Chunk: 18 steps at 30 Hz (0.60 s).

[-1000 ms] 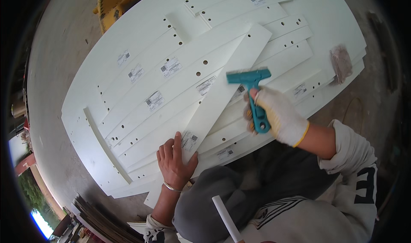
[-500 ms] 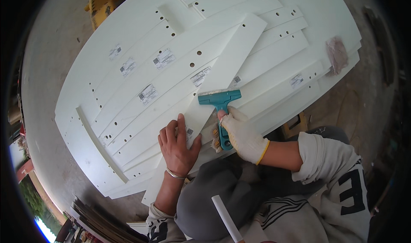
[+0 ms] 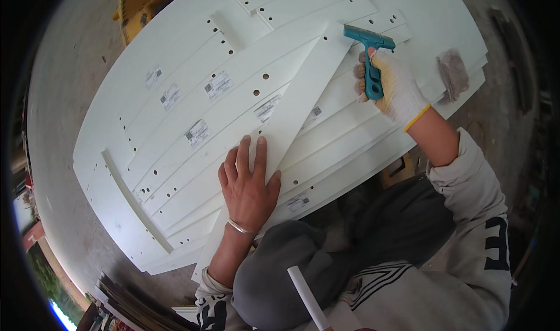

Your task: The person sits on the floor and uses a scraper to remove stickers from white flat-pack panels. They repeatedly scrape the surface of each panel and peel off the removed sticker pieces by hand.

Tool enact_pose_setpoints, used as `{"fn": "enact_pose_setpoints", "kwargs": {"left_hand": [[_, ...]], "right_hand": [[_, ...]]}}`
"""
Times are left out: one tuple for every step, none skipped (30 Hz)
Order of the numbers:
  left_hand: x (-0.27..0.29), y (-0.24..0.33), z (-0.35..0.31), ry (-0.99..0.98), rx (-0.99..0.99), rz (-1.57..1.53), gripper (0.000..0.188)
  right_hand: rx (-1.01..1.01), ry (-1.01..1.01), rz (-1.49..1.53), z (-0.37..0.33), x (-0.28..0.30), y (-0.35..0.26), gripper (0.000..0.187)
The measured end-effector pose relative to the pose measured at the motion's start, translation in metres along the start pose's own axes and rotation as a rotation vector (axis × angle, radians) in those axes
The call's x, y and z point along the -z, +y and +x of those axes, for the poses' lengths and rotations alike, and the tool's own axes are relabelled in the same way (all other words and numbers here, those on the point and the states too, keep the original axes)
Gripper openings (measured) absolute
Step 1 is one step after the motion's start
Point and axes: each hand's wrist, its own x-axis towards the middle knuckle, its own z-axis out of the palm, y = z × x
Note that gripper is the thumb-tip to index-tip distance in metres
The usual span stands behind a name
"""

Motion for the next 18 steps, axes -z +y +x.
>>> {"fn": "enact_pose_setpoints", "kwargs": {"left_hand": [[-0.002,0.003,0.010,0.014,-0.051,0.031,0.078],[-0.004,0.004,0.018,0.027,-0.097,0.062,0.077],[-0.006,0.007,0.025,-0.037,-0.099,0.034,0.075],[-0.011,0.011,0.032,-0.030,-0.122,0.030,0.076],[-0.019,0.013,0.037,-0.024,-0.144,0.026,0.076],[-0.023,0.015,0.042,-0.017,-0.165,0.022,0.076],[-0.023,0.019,0.048,-0.022,-0.178,0.038,0.076],[-0.026,0.023,0.054,-0.015,-0.198,0.026,0.076],[-0.031,0.026,0.058,-0.008,-0.219,0.014,0.075],[-0.032,0.030,0.065,-0.002,-0.241,0.001,0.075],[-0.032,0.035,0.071,-0.027,-0.258,0.034,0.073],[-0.032,0.039,0.078,-0.021,-0.282,0.065,0.072],[-0.031,0.042,0.086,-0.016,-0.304,0.095,0.072],[-0.031,0.045,0.094,-0.010,-0.327,0.126,0.071],[-0.031,0.049,0.100,-0.007,-0.341,0.086,0.070],[-0.031,0.052,0.106,-0.004,-0.352,0.051,0.069],[-0.030,0.054,0.110,-0.002,-0.361,0.017,0.068],[-0.032,0.054,0.112,0.004,-0.362,0.033,0.067]], "right_hand": [[-0.066,-0.031,0.054,-0.004,0.006,0.006,0.027],[-0.065,-0.030,0.033,-0.009,0.004,0.009,0.026],[-0.064,-0.030,0.012,-0.013,-0.001,0.010,0.026],[-0.054,-0.027,-0.013,-0.015,-0.002,0.008,0.025],[-0.012,-0.029,-0.014,-0.014,0.000,0.005,0.024],[0.029,-0.032,-0.016,-0.011,0.006,0.001,0.024],[0.074,-0.035,-0.017,-0.008,0.012,-0.005,0.023],[0.096,0.006,-0.073,-0.004,0.021,-0.011,0.022],[0.118,0.047,-0.129,0.000,0.030,-0.017,0.021],[0.139,0.090,-0.184,0.001,0.033,-0.022,0.021],[0.135,0.142,-0.253,0.001,0.035,-0.027,0.022],[0.130,0.194,-0.321,0.000,0.036,-0.033,0.023],[0.125,0.247,-0.390,-0.001,0.037,-0.037,0.024],[0.163,0.256,-0.507,-0.001,0.040,-0.038,0.027],[0.200,0.265,-0.624,-0.003,0.043,-0.038,0.032],[0.237,0.267,-0.739,-0.004,0.043,-0.039,0.038],[0.255,0.321,-0.891,-0.007,0.042,-0.038,0.044],[0.272,0.374,-1.043,-0.010,0.038,-0.035,0.052]]}}
